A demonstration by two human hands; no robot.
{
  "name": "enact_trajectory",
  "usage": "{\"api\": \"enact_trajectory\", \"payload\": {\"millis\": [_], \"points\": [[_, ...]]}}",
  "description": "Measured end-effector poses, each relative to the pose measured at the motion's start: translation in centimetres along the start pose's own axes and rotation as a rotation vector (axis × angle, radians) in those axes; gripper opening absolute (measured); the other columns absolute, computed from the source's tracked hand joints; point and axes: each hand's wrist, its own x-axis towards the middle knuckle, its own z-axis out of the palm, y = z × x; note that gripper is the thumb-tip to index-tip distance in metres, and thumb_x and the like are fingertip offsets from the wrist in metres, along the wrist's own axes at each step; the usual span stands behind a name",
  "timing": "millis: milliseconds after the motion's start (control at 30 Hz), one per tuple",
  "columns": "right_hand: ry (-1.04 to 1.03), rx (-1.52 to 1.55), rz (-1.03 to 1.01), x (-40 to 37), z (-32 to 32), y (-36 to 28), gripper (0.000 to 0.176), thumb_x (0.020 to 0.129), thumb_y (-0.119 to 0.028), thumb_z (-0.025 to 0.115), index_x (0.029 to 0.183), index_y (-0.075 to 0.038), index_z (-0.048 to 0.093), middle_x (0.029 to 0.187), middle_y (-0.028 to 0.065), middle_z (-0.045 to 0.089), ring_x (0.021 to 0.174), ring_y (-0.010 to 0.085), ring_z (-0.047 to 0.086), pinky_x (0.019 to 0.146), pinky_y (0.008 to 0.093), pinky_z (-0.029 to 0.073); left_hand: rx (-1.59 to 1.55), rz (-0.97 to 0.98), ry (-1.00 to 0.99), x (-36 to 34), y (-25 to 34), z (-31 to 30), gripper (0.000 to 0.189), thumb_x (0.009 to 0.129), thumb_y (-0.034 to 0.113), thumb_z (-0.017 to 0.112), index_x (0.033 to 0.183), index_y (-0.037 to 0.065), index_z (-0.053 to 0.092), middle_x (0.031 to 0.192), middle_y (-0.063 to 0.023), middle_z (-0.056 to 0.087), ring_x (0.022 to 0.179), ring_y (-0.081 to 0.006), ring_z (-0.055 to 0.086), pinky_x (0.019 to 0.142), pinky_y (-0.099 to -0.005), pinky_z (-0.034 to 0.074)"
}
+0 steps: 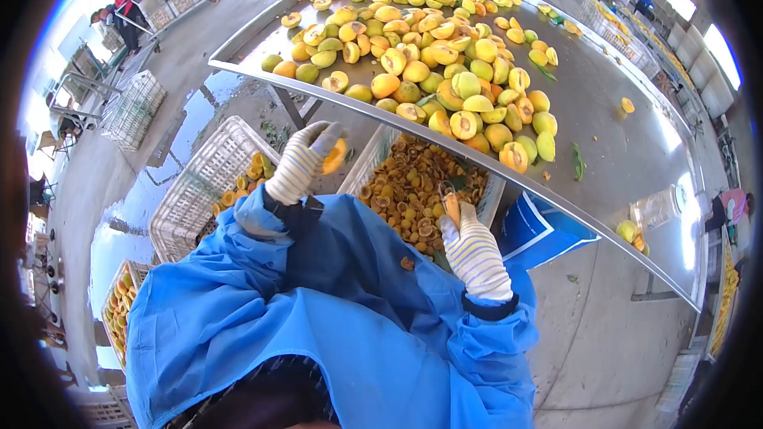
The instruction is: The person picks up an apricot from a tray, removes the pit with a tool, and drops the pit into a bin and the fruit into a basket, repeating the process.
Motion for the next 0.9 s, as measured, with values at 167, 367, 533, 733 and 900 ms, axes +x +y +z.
{"api": "enact_trajectory", "payload": {"millis": [167,367,533,733,900], "points": [[-0.089,-0.022,-0.022,-0.6,-1.0,-2.0,0.043,0.097,-0.039,0.055,0.118,-0.001,0.055,0.082,0.0267,0.061,0.077,0.0473,0.059,0.067,0.0485,0.046,1.274,-0.168,0.212,-1.3,0.6,-11.5,0.032,0.089,0.031,0.065,0.113,0.01,0.069,0.099,-0.0173,0.07,0.094,-0.0381,0.065,0.085,-0.0427,0.052],[-0.089,-0.076,-0.055,0.2,-0.6,-2.8,0.039,0.096,-0.035,0.056,0.117,-0.002,0.055,0.085,0.0294,0.064,0.082,0.0489,0.061,0.071,0.0525,0.048,1.259,0.405,0.319,6.8,0.5,-8.5,0.042,0.085,0.028,0.066,0.121,0.007,0.064,0.122,-0.0171,0.063,0.112,-0.0354,0.059,0.096,-0.0416,0.047],[-0.082,-0.005,-0.098,0.1,0.0,-2.0,0.041,0.095,-0.038,0.055,0.118,-0.003,0.055,0.086,0.0294,0.063,0.083,0.0496,0.06,0.071,0.0526,0.047,1.223,0.218,0.089,16.9,-0.7,-4.0,0.044,0.084,0.034,0.063,0.118,0.006,0.063,0.107,-0.0152,0.069,0.098,-0.0338,0.066,0.087,-0.0429,0.052],[-0.141,0.022,-0.069,0.1,0.6,-1.5,0.042,0.094,-0.037,0.06,0.115,-0.001,0.056,0.075,0.0142,0.062,0.067,0.0263,0.058,0.065,0.0381,0.047,1.23,-0.126,-0.127,20.3,0.5,-3.8,0.049,0.076,0.039,0.069,0.112,0.007,0.069,0.098,-0.017,0.071,0.094,-0.0326,0.068,0.084,-0.042,0.054],[-0.146,0.014,-0.105,0.1,0.7,-1.9,0.042,0.096,-0.036,0.059,0.116,0.001,0.055,0.075,0.0133,0.061,0.065,0.0233,0.058,0.061,0.0367,0.047,0.709,0.168,0.165,19.1,-2.3,-3.1,0.039,0.077,0.025,0.076,0.111,0.008,0.066,0.1,-0.0151,0.068,0.089,-0.0304,0.068,0.079,-0.04,0.055]]}}
